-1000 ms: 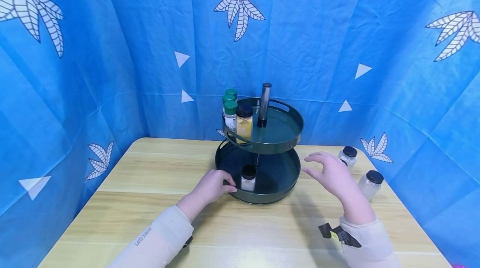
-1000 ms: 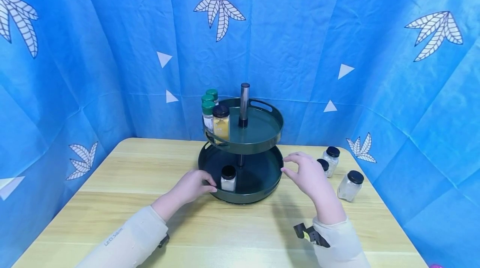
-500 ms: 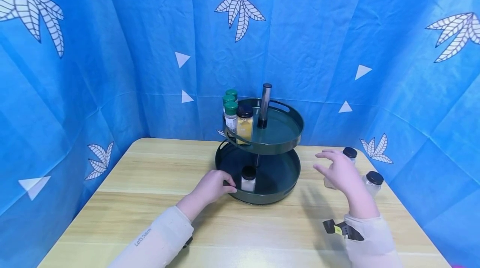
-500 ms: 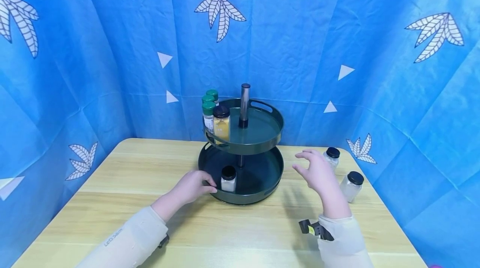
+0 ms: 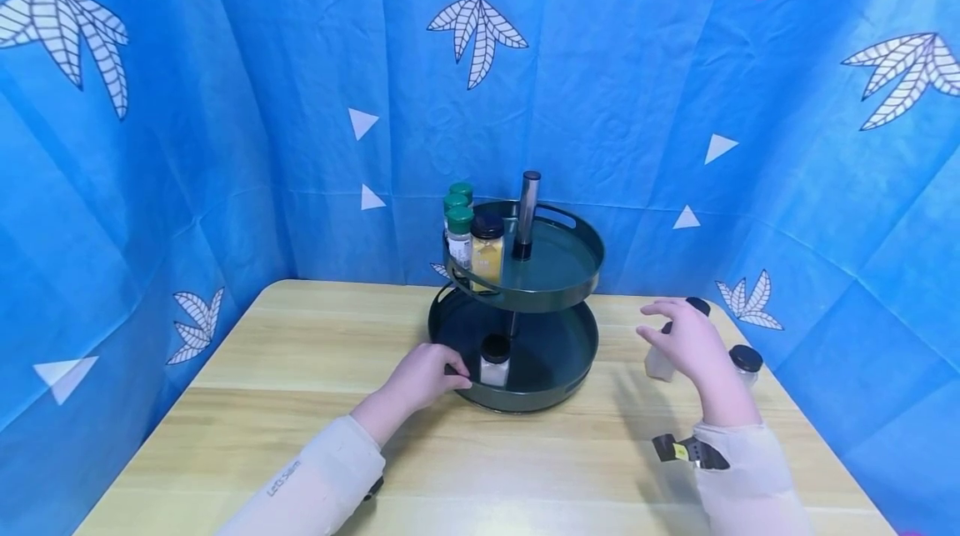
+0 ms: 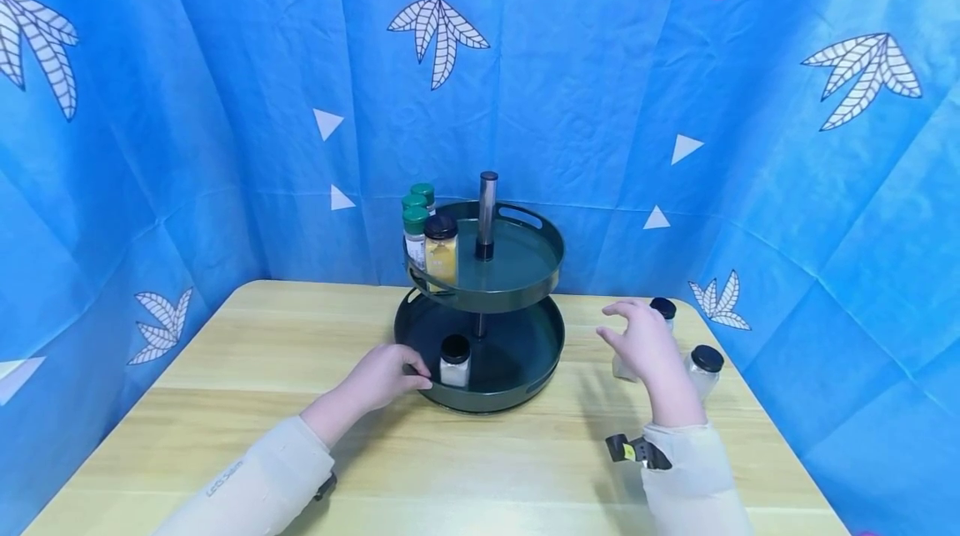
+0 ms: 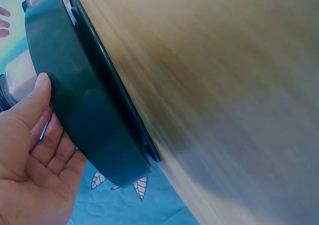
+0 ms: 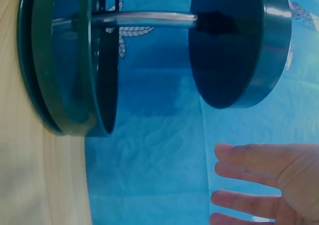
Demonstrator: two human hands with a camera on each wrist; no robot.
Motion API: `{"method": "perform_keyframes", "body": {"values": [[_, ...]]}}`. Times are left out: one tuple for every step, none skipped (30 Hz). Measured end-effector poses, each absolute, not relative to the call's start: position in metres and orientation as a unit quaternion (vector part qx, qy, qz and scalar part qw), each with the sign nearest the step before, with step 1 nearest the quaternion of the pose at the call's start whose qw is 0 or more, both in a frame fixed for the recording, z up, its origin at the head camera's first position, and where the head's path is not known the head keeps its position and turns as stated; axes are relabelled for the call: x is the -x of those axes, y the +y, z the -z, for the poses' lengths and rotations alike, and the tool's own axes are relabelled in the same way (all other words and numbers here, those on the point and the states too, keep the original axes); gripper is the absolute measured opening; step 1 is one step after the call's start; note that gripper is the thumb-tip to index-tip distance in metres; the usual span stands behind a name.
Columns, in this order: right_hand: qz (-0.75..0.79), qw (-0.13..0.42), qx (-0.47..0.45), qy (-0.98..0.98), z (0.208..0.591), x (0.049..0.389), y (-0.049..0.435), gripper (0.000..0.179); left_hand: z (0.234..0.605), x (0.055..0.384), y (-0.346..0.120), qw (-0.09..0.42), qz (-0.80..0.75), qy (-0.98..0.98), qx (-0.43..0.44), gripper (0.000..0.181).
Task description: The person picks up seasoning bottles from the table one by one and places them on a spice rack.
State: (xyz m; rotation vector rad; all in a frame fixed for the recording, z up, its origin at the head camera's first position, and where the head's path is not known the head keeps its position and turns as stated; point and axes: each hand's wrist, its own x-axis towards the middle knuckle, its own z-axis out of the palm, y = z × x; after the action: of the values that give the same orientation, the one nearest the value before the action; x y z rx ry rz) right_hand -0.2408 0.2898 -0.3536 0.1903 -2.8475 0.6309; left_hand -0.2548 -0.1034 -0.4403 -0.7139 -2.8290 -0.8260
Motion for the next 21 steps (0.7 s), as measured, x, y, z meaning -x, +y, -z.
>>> {"method": "perform_keyframes", "body": {"values": [[-0.215,0.108,-0.062,-0.969,0.355,0.242,0.291,0.041,0.441,0.255,-0.103,0.055,0.272,-0.931,0.236,0.008],[-0.215,0.108,-0.060,-0.969,0.356,0.243,0.293,0.041,0.441,0.255,-0.104,0.057,0.272,-0.931,0.237,0.008],[-0.215,0.108,-0.059,-0.969,0.358,0.244,0.294,0.041,0.441,0.254,-0.104,0.057,0.273,-0.931,0.237,0.008],[-0.215,0.109,-0.057,-0.969,0.359,0.245,0.296,0.041,0.441,0.254,-0.104,0.057,0.273,-0.931,0.237,0.008],[-0.215,0.110,-0.056,-0.969,0.360,0.246,0.297,0.041,0.441,0.254,-0.104,0.057,0.273,-0.931,0.236,0.008],[-0.215,0.111,-0.054,-0.969,0.361,0.247,0.297,0.041,0.441,0.253,-0.104,0.057,0.274,-0.931,0.236,0.008],[-0.216,0.111,-0.052,-0.969,0.363,0.248,0.298,0.042,0.440,0.253,-0.104,0.055,0.274,-0.931,0.234,0.008],[-0.215,0.112,-0.050,-0.969,0.364,0.249,0.298,0.042,0.440,0.253,-0.104,0.054,0.273,-0.932,0.234,0.008],[-0.215,0.111,-0.046,-0.969,0.365,0.250,0.299,0.042,0.440,0.253,-0.104,0.053,0.273,-0.932,0.232,0.008],[-0.215,0.109,-0.043,-0.969,0.366,0.250,0.299,0.043,0.440,0.253,-0.104,0.051,0.273,-0.933,0.231,0.008],[-0.215,0.109,-0.039,-0.970,0.367,0.251,0.300,0.043,0.440,0.253,-0.104,0.050,0.273,-0.933,0.230,0.008],[-0.215,0.108,-0.036,-0.970,0.368,0.251,0.301,0.043,0.440,0.253,-0.104,0.049,0.273,-0.933,0.229,0.008],[-0.215,0.107,-0.031,-0.970,0.369,0.252,0.301,0.043,0.440,0.253,-0.104,0.049,0.273,-0.933,0.229,0.008],[-0.214,0.105,-0.028,-0.971,0.369,0.252,0.302,0.043,0.441,0.253,-0.103,0.050,0.273,-0.933,0.230,0.008],[-0.214,0.104,-0.024,-0.971,0.370,0.253,0.303,0.043,0.441,0.253,-0.103,0.050,0.274,-0.933,0.229,0.008],[-0.214,0.104,-0.021,-0.971,0.371,0.254,0.304,0.043,0.441,0.253,-0.103,0.051,0.274,-0.933,0.230,0.008],[-0.214,0.104,-0.019,-0.971,0.372,0.254,0.305,0.043,0.441,0.253,-0.103,0.053,0.274,-0.932,0.231,0.008],[-0.214,0.104,-0.017,-0.971,0.373,0.255,0.306,0.043,0.441,0.253,-0.103,0.053,0.274,-0.932,0.232,0.008],[-0.213,0.104,-0.014,-0.971,0.373,0.256,0.306,0.043,0.441,0.254,-0.103,0.053,0.275,-0.931,0.233,0.008],[-0.213,0.106,-0.013,-0.971,0.375,0.256,0.307,0.043,0.441,0.254,-0.103,0.053,0.275,-0.931,0.233,0.008],[-0.212,0.108,-0.011,-0.971,0.376,0.257,0.308,0.043,0.441,0.254,-0.103,0.053,0.275,-0.931,0.233,0.008]]}}
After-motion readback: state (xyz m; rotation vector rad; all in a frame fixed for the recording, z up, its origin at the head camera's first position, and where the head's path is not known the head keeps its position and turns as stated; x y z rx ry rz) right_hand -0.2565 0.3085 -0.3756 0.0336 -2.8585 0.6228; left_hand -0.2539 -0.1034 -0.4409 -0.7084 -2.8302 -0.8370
